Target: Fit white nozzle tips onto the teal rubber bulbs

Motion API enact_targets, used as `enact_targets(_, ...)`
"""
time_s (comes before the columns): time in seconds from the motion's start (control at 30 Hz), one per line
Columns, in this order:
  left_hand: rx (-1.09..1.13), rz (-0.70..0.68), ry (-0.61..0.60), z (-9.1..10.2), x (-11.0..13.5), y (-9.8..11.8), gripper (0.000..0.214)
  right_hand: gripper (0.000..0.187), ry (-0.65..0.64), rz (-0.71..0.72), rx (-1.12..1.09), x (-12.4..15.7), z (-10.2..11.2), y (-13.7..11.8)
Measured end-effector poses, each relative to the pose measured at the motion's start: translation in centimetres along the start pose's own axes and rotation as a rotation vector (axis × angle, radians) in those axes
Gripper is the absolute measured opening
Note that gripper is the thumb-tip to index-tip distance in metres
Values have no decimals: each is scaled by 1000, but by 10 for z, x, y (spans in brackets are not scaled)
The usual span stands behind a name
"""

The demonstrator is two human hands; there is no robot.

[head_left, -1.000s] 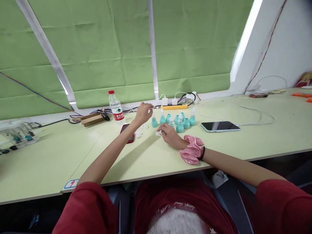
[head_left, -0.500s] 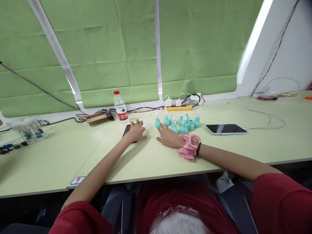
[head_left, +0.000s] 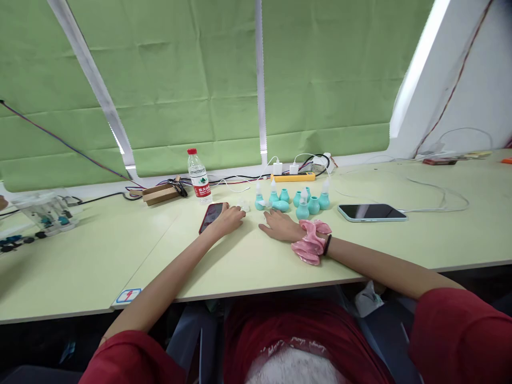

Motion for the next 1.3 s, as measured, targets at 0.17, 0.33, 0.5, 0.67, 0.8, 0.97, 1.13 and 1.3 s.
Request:
enact_targets(0.17, 294, -182, 107, 8, -1, 17, 29, 43, 29, 47, -67, -4, -4, 10)
enact_targets(0.33, 391, -162, 198, 16, 2, 12, 32, 38, 65, 153, -155, -13, -5, 0)
enact_targets(0.5, 400, -91, 104, 3, 1, 5, 29, 35, 120, 257, -252, -12, -1, -7)
enact_targets(0.67, 494, -148, 99, 1, 2, 13, 28, 30, 199, 215, -308, -8, 5, 2)
enact_targets(0.8, 530, -134, 193, 6, 5, 21, 27, 31, 166, 78, -212, -10, 1, 14)
enact_targets(0.97, 477, -18, 372, 9, 7, 24, 43, 34, 107, -6, -30, -10, -3, 17)
enact_targets(1.13, 483, -52, 250, -2, 2, 31, 34, 31, 111, 64, -55, -10, -4, 13)
enact_targets(1.3, 522, 1, 326, 11, 9, 25, 21, 16, 169, 162, -215, -15, -2, 13)
Point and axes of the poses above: each hand's wrist, its own x-axis away from the middle knuckle, its own z-axis out of the back of the hand, y = z × x, the point moved 9 cm from there along -x, towards the middle knuckle, and after that the axes turned 7 degrees about -y, right-handed, at the moved point
